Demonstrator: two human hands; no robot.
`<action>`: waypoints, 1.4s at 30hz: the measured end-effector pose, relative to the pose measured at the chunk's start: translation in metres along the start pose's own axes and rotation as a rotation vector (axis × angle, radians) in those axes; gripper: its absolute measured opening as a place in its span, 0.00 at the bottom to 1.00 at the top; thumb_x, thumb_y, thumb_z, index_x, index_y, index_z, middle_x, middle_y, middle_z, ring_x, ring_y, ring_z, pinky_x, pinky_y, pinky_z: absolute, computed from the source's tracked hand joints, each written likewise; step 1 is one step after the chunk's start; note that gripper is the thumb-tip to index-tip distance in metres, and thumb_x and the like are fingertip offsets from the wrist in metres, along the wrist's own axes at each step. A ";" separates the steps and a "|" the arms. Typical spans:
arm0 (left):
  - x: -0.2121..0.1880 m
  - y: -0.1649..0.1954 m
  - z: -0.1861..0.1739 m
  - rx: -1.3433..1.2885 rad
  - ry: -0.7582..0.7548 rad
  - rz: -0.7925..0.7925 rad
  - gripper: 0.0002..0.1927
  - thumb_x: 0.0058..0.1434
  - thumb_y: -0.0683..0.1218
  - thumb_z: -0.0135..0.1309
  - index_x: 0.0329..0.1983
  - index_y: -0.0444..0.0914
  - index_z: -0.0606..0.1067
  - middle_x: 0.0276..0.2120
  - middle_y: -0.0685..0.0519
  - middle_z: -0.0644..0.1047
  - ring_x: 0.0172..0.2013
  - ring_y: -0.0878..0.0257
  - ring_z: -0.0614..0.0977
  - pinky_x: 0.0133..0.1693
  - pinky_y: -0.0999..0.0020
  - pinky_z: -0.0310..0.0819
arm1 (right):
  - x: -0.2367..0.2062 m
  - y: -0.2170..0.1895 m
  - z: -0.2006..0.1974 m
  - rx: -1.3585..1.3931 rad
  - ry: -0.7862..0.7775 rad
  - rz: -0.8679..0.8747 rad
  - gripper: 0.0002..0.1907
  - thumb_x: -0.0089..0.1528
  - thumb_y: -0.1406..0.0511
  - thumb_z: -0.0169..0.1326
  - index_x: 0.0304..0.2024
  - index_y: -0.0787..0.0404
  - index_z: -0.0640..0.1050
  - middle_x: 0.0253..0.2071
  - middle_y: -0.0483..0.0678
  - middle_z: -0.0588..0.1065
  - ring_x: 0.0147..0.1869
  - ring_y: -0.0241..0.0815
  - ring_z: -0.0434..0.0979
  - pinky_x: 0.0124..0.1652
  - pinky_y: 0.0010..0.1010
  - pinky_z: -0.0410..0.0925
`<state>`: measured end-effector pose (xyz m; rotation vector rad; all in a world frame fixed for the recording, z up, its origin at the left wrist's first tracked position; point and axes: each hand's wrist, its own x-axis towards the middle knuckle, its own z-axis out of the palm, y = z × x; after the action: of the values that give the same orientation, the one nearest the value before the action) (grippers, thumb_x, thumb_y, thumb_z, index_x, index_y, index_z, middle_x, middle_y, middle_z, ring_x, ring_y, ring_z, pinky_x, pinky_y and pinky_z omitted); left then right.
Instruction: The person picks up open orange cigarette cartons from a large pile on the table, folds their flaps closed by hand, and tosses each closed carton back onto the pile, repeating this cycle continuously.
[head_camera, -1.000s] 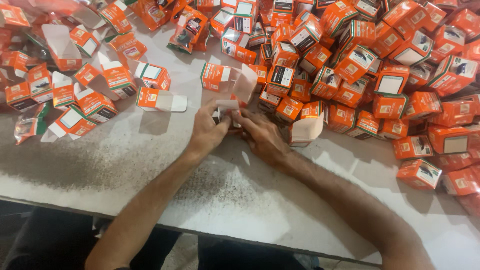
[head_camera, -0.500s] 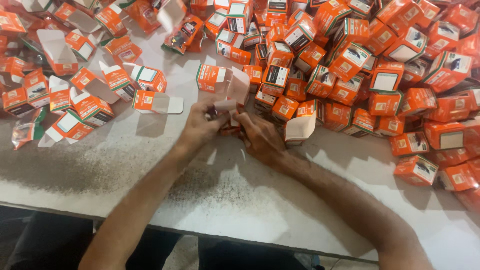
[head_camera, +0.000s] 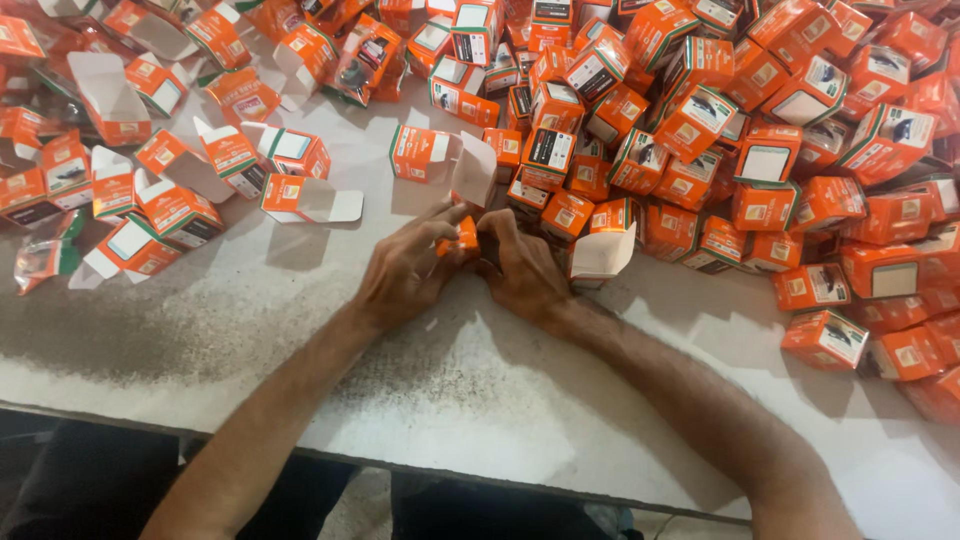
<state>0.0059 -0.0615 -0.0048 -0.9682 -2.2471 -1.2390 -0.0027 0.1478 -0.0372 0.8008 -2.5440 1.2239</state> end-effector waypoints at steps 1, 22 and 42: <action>0.000 0.000 0.001 0.003 0.000 0.020 0.11 0.65 0.38 0.60 0.46 0.35 0.70 0.60 0.36 0.76 0.65 0.41 0.75 0.60 0.55 0.77 | 0.001 0.000 0.000 0.007 0.002 -0.001 0.26 0.58 0.69 0.64 0.52 0.61 0.63 0.45 0.59 0.77 0.50 0.64 0.79 0.44 0.49 0.71; 0.001 0.002 -0.014 0.136 0.232 0.085 0.12 0.70 0.38 0.51 0.55 0.34 0.74 0.59 0.39 0.77 0.60 0.42 0.79 0.62 0.50 0.72 | 0.008 -0.016 -0.029 -0.229 0.118 -0.398 0.34 0.63 0.66 0.64 0.66 0.58 0.62 0.59 0.60 0.74 0.64 0.59 0.75 0.62 0.44 0.69; 0.081 -0.063 -0.067 -0.054 0.345 -0.244 0.11 0.74 0.38 0.52 0.57 0.35 0.70 0.37 0.46 0.76 0.33 0.55 0.80 0.37 0.63 0.75 | 0.002 -0.038 -0.001 0.204 0.000 0.111 0.31 0.64 0.69 0.60 0.66 0.62 0.62 0.57 0.61 0.72 0.60 0.57 0.76 0.58 0.42 0.70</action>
<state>-0.0951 -0.1104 0.0448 -0.4591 -2.1063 -1.4505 0.0167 0.1289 -0.0106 0.7065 -2.5230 1.5372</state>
